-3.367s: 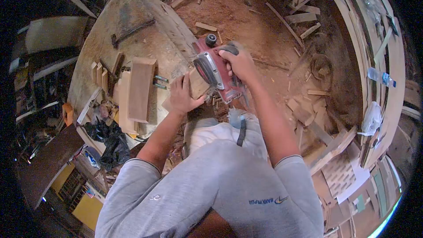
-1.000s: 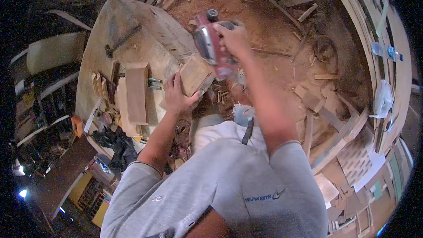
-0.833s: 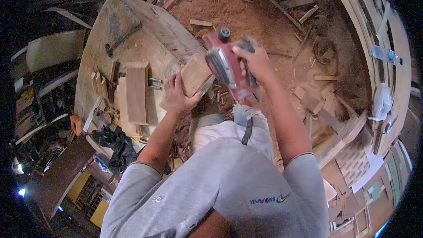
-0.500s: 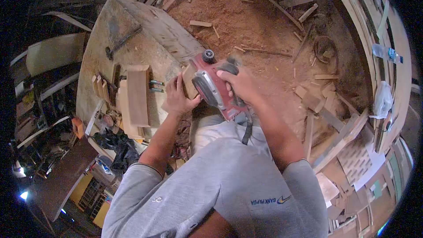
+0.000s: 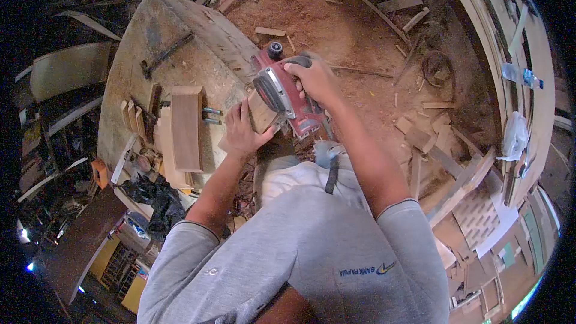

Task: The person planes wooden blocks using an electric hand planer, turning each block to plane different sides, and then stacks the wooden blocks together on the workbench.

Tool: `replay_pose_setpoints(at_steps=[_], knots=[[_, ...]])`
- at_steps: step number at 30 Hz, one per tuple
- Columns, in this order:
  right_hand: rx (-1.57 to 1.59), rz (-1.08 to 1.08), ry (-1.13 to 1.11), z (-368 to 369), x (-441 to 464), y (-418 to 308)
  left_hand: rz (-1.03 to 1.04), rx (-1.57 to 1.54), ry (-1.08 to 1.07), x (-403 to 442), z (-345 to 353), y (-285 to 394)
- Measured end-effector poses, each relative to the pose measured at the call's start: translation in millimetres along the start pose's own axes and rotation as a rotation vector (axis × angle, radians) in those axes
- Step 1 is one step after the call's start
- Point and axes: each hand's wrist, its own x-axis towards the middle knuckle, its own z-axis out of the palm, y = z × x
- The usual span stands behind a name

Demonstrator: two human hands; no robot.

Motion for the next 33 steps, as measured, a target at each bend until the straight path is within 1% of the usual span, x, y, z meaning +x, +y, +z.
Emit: replay_pose_setpoints(at_steps=[4, 7, 13, 16, 19, 20, 22, 24, 26, 28, 29, 33], knots=[[0.018, -0.011, 0.001, 5.7, 0.2, -16.7, -0.004, 0.008, -0.007, -0.2, -1.0, 0.3], [-0.003, 0.023, 0.014, 5.2, 3.5, -18.9, -0.008, 0.024, -0.014, -1.0, 1.6, 0.1], [0.016, -0.024, 0.017, 14.5, 40.2, -15.5, -0.031, 0.022, -0.032, -1.9, 2.8, 1.3], [-0.102, -0.017, 0.057, 18.4, 65.5, -20.9, -0.023, 0.032, -0.019, -4.4, 6.3, -1.1], [0.018, -0.077, 0.029, 10.6, 77.2, -18.1, -0.019, 0.023, -0.023, -4.8, 4.9, -1.7], [0.086, -0.078, 0.056, 5.0, 75.6, -13.5, -0.017, 0.014, -0.022, -4.9, 4.4, -1.8], [0.214, -0.077, 0.091, -10.6, 49.0, -9.5, -0.026, 0.006, -0.013, -4.2, 3.2, -1.6], [0.235, -0.053, 0.072, -37.5, 22.2, 1.8, -0.039, 0.004, -0.008, -3.4, -0.4, 2.4], [0.1, 0.037, 0.049, -68.8, -11.6, 7.9, -0.026, -0.005, 0.015, -5.1, 2.1, -0.7], [-0.006, -0.012, -0.021, -92.6, -31.8, 39.1, -0.014, -0.018, 0.029, -2.0, 3.9, -0.8], [-0.059, 0.013, -0.048, -100.3, -46.3, 42.0, -0.014, -0.023, 0.024, -2.3, 2.2, 0.0], [-0.223, 0.085, -0.167, -106.0, -84.6, 46.4, -0.003, -0.014, 0.037, -2.1, 1.2, -0.4]])
